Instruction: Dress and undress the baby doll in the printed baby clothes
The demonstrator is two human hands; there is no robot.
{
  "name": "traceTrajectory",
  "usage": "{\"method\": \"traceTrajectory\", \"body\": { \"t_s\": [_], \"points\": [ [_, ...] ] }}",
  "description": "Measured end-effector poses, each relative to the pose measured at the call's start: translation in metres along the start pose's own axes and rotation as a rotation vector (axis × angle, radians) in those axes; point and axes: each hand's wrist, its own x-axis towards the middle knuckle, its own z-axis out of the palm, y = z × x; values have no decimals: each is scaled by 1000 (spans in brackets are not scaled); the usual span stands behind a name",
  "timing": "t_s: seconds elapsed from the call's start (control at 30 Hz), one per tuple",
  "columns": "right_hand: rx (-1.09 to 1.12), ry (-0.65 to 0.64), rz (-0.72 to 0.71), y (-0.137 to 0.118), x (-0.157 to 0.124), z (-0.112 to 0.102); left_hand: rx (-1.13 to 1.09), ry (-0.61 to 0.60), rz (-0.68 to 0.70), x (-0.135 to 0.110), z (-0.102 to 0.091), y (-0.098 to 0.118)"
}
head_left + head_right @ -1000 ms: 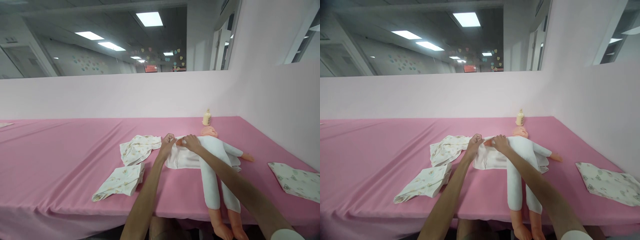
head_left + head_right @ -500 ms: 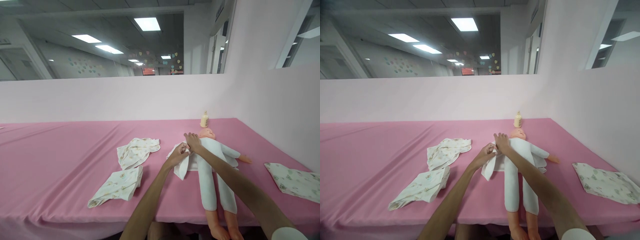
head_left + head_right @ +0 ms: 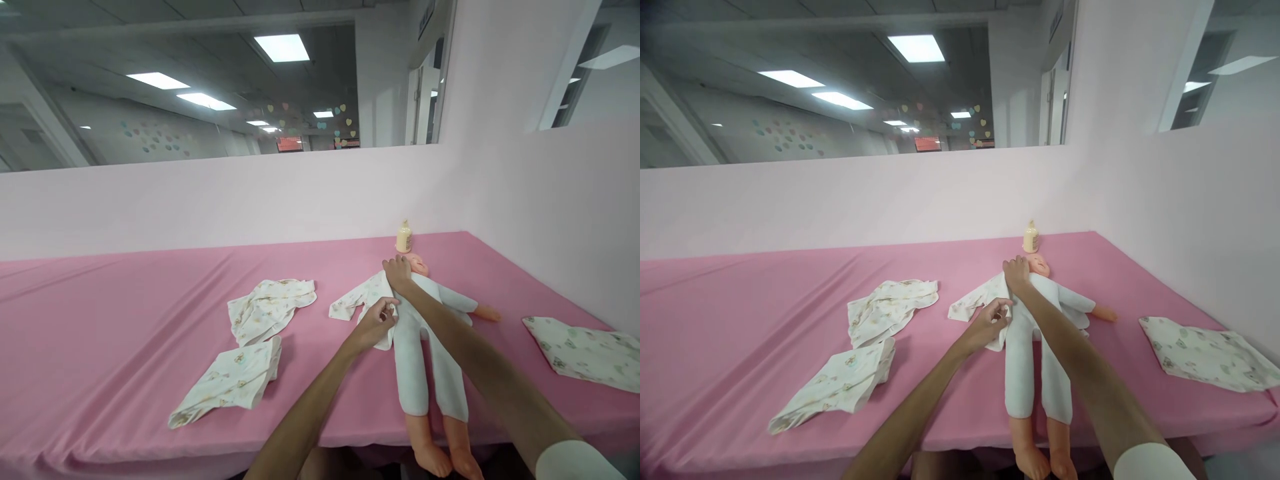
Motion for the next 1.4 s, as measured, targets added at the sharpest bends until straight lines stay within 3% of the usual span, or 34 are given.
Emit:
{"method": "traceTrajectory", "body": {
  "t_s": [0.27,0.5,0.6,0.67,0.73,0.8,0.93,1.03,1.17,1.27,1.4],
  "points": [
    [66,16,212,1,0,1,36,-15,38,-7,5,5],
    [168,5,112,5,-23,-8,96,-40,32,-9,3,3],
    [307,151,74,31,-55,-10,193,37,65,-8,-2,0],
    [404,273,155,66,-82,-6,264,127,111,-2,-5,3],
    [428,298,350,108,-110,2,315,196,180,10,-3,11],
    [428,278,526,150,-134,15,366,192,261,30,5,23],
    [392,256,688,200,-163,41,587,-21,404,89,42,44],
    [438,212,700,205,-169,55,847,-227,430,135,81,45],
    [502,174,604,194,-169,60,1209,-456,298,175,125,33],
    [535,182,601,192,-168,58,1295,-452,224,188,140,26],
    [593,177,772,199,-167,53,1248,-391,210,191,132,31]
  ]
}}
